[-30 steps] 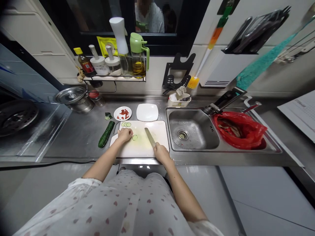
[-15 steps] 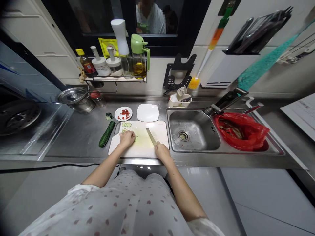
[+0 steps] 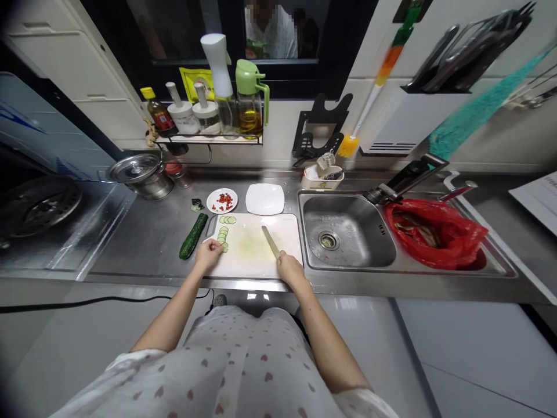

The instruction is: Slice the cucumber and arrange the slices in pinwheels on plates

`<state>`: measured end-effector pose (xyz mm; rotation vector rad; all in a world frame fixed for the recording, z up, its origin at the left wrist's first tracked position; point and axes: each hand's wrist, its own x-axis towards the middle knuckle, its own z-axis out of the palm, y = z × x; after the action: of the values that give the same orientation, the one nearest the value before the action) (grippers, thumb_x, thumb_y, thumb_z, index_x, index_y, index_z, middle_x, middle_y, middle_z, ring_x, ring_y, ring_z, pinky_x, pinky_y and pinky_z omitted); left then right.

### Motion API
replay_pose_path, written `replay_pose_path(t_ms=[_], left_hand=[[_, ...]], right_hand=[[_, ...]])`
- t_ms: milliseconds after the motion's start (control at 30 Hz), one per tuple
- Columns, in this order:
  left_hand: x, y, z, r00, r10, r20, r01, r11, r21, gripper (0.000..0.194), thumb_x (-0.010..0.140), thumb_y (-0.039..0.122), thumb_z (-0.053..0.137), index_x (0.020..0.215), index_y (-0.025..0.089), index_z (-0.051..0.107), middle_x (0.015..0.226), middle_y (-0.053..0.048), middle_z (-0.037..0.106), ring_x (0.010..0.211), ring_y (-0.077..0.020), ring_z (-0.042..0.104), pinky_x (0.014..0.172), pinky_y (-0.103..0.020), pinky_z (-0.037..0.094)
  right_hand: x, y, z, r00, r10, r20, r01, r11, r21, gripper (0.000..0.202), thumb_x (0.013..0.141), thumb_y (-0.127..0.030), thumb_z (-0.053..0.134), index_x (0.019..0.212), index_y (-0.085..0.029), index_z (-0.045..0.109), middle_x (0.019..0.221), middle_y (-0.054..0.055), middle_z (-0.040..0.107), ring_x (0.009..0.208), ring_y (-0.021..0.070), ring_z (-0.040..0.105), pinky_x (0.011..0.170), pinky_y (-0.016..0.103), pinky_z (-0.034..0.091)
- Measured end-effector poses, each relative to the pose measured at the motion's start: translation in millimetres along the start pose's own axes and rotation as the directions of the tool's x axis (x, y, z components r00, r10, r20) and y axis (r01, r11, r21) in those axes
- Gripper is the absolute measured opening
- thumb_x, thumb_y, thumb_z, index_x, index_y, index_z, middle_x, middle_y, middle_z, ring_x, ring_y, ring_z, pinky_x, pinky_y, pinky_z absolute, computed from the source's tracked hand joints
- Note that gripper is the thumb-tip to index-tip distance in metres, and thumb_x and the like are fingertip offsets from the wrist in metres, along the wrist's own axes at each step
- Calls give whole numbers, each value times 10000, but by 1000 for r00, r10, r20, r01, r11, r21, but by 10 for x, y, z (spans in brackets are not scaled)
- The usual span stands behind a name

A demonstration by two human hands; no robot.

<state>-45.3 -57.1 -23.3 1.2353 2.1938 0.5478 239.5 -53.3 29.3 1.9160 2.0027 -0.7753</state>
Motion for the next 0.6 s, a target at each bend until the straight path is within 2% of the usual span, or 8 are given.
replay_pose_path(t_ms=[133,367,467,600], left_hand=[[70,-69,-61,998,-14,-62,14,1000,-2,132,779,345,621,837,230,648,801,26,701,800,-164,634,767,-293,375],[75,-45,-60,995,67,-78,-48,973,224,98,780,276,587,839,254,663,918,-24,712,981,-266,611,879,-409,355],[110,17,-65,991,94,-92,-69,967,245,160,795,280,577,915,267,683,1037,-56,697,1058,-296,579,885,-428,365],[228,202,-55,988,118,-101,-92,968,234,232,829,317,565,1023,269,682,1083,-82,677,1075,-294,569,898,-428,375]], right_hand=[[12,8,23,1000,-17,-15,17,1000,2,335,983,-285,294,1165,-157,544,1099,166,678,1009,245,641,751,295,411],[-1,5,11,1000,-2,1,2,1000,16,321,978,-280,303,1180,-178,530,1116,150,678,1019,243,637,754,299,412],[-5,-5,2,1000,4,10,-4,1000,18,325,979,-276,300,1191,-178,525,1119,151,677,1025,246,635,758,305,414],[-1,-3,4,1000,14,19,-15,1000,27,328,985,-290,300,1203,-184,521,1132,149,670,1034,242,633,775,307,416]])
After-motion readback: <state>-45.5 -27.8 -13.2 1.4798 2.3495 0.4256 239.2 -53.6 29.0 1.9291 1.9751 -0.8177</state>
